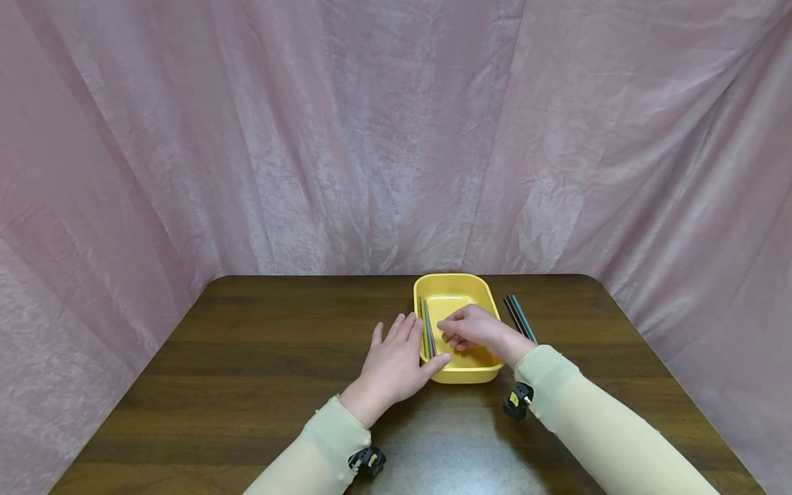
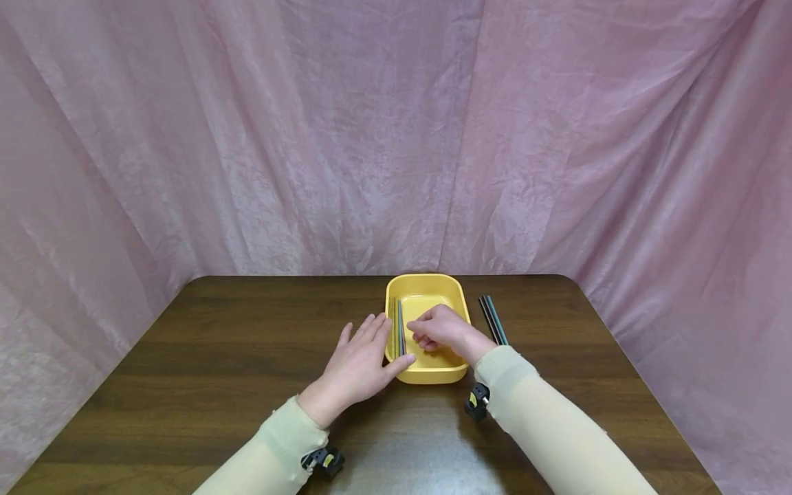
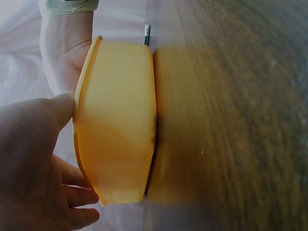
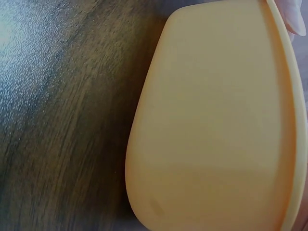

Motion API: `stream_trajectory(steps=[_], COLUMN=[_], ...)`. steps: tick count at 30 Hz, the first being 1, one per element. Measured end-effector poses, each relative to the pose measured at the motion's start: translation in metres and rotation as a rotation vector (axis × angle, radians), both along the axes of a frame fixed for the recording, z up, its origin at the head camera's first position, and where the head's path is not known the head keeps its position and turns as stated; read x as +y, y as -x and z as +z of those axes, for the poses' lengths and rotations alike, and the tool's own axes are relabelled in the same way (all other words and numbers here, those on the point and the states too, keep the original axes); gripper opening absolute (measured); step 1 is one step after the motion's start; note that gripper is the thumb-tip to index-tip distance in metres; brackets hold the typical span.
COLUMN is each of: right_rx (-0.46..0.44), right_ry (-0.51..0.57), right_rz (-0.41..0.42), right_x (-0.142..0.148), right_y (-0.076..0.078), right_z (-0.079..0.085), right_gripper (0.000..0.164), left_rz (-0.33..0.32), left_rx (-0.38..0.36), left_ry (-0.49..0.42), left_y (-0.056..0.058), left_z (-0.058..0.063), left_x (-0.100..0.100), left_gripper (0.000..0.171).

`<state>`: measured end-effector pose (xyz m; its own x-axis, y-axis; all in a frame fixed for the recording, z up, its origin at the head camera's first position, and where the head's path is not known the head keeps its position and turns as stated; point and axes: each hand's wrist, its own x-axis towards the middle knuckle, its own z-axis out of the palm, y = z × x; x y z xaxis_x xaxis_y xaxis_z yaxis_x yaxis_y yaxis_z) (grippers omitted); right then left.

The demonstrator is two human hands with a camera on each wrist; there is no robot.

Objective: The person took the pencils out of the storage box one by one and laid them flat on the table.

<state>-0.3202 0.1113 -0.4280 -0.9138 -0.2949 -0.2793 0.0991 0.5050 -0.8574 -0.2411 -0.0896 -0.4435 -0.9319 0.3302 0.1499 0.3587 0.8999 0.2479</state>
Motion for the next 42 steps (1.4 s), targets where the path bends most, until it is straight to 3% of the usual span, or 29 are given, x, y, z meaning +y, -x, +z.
stream_trajectory(steps=[42], right_rx=[-0.02], right_ry=[-0.01], right_rz=[0.028], right_x=[-0.014], right_y=[0.003], right_z=[-0.011], right_gripper=[0.027], left_rz=[-0.005], left_rx=[0.002], left_ry=[0.011], left_y=[0.0], left_z=[0.0], left_x=[0.0], left_gripper=[0.095])
